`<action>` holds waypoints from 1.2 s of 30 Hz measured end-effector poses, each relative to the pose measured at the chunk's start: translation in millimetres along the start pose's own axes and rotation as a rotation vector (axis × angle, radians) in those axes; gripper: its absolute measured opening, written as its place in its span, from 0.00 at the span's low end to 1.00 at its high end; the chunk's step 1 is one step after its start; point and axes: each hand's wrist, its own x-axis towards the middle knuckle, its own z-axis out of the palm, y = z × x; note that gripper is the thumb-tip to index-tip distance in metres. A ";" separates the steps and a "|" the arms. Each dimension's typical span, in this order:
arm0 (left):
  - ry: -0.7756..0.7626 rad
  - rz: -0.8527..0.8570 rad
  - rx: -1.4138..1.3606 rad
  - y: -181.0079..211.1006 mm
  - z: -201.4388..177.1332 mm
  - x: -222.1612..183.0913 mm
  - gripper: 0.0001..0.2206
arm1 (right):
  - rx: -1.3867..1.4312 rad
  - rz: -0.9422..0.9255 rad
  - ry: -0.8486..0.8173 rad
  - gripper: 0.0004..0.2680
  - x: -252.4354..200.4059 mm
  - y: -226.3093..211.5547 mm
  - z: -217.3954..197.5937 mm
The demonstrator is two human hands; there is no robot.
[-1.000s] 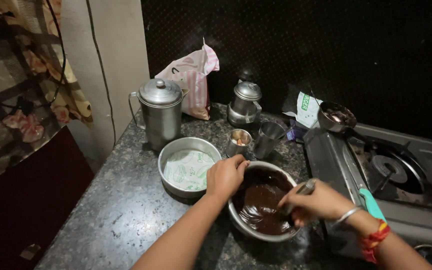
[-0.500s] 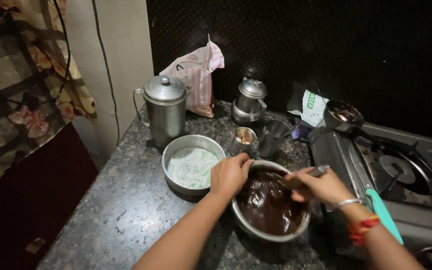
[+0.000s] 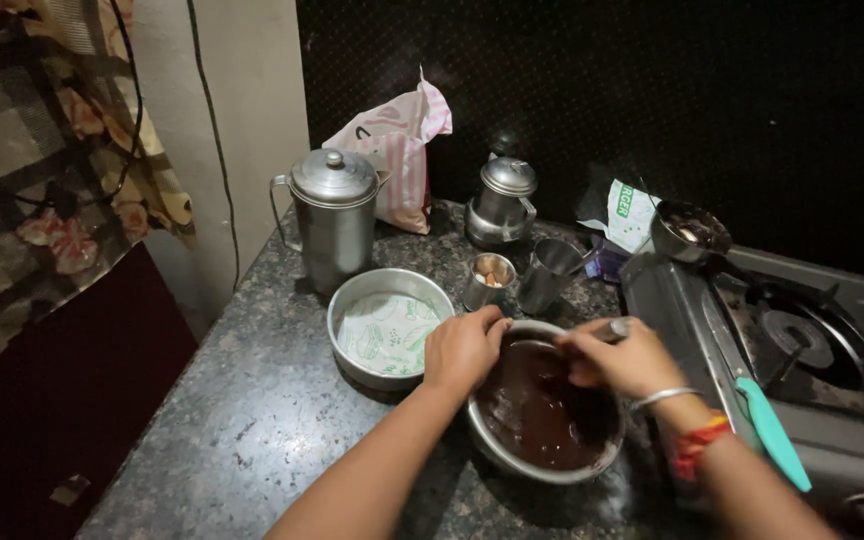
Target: The person chops nuts with a knife, adding them to a bowl of chocolate batter, and stirs the mixture with a whisk. They pour in liquid from a metal pitcher and continue whisking the batter by hand.
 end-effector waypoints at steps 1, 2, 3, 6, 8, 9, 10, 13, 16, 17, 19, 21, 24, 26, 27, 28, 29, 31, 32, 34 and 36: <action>-0.001 -0.001 -0.003 0.8 0.9 -0.7 0.11 | -0.002 0.002 0.001 0.10 0.9 5.1 9.6; 0.001 0.001 0.000 1.1 0.9 0.8 0.11 | 0.156 -0.083 -0.119 0.10 3.8 8.7 19.6; 0.004 0.002 0.002 1.4 0.7 2.3 0.11 | 0.314 -0.167 -0.239 0.11 6.9 12.3 29.7; -0.019 -0.032 0.014 2.0 -0.3 1.2 0.11 | 0.280 -0.005 -0.423 0.11 -23.9 -1.3 34.7; -0.015 -0.038 0.009 2.1 1.9 2.0 0.11 | 0.158 0.045 -0.473 0.11 -40.4 -10.1 12.9; -0.013 -0.044 0.004 2.0 3.1 1.7 0.11 | 0.036 0.095 -0.522 0.11 -49.2 -14.2 2.3; -0.010 -0.047 0.005 0.1 4.8 1.3 0.11 | 0.035 0.095 -0.525 0.11 -50.3 -17.3 -7.9; 0.033 -0.032 -0.019 -2.1 8.8 1.8 0.11 | -0.301 0.246 -0.463 0.11 -43.9 -21.4 -30.7; 0.047 -0.021 -0.032 -1.4 9.0 0.7 0.11 | -0.714 0.161 -0.253 0.12 -28.6 -21.4 -22.1; 0.042 -0.019 -0.029 -0.9 8.7 0.1 0.11 | -0.587 0.038 -0.110 0.11 -28.5 -28.0 -11.8; 0.041 -0.018 -0.029 -0.1 9.0 -0.5 0.11 | -0.459 -0.084 0.031 0.11 -21.5 -24.4 5.7; 0.049 -0.013 -0.029 0.6 8.9 0.7 0.11 | 0.209 -0.154 -0.161 0.13 -7.0 -4.7 21.0; 0.035 -0.030 -0.023 2.8 5.7 -0.3 0.11 | 0.150 -0.013 -0.433 0.13 -30.7 -5.3 18.1; 0.035 -0.029 -0.023 2.8 7.0 0.3 0.11 | 0.034 0.129 -0.477 0.14 -34.1 -8.3 -7.7; 0.035 -0.029 -0.022 2.5 7.3 0.2 0.11 | -0.081 0.269 -0.519 0.14 -35.9 -9.8 -20.2; 0.036 -0.032 -0.022 0.7 8.3 0.9 0.11 | -0.082 0.270 -0.521 0.14 -26.1 -6.6 -24.7; 0.042 -0.021 -0.023 -0.9 9.4 1.4 0.11 | -0.224 0.212 -0.380 0.14 -16.4 -3.4 -29.3; 0.047 -0.014 -0.028 -2.3 10.2 0.8 0.11 | -0.365 0.152 -0.240 0.14 -4.9 2.3 -20.9; 0.044 -0.008 -0.027 -2.1 10.2 1.2 0.11 | -0.155 0.003 -0.146 0.12 -2.1 4.8 -8.1; 0.041 -0.001 -0.027 -0.5 10.0 1.0 0.11 | 0.055 -0.143 -0.047 0.11 -6.0 1.4 13.9; 0.028 -0.017 -0.024 1.3 8.2 0.9 0.11 | 0.087 -0.002 -0.219 0.13 -18.4 -11.3 33.8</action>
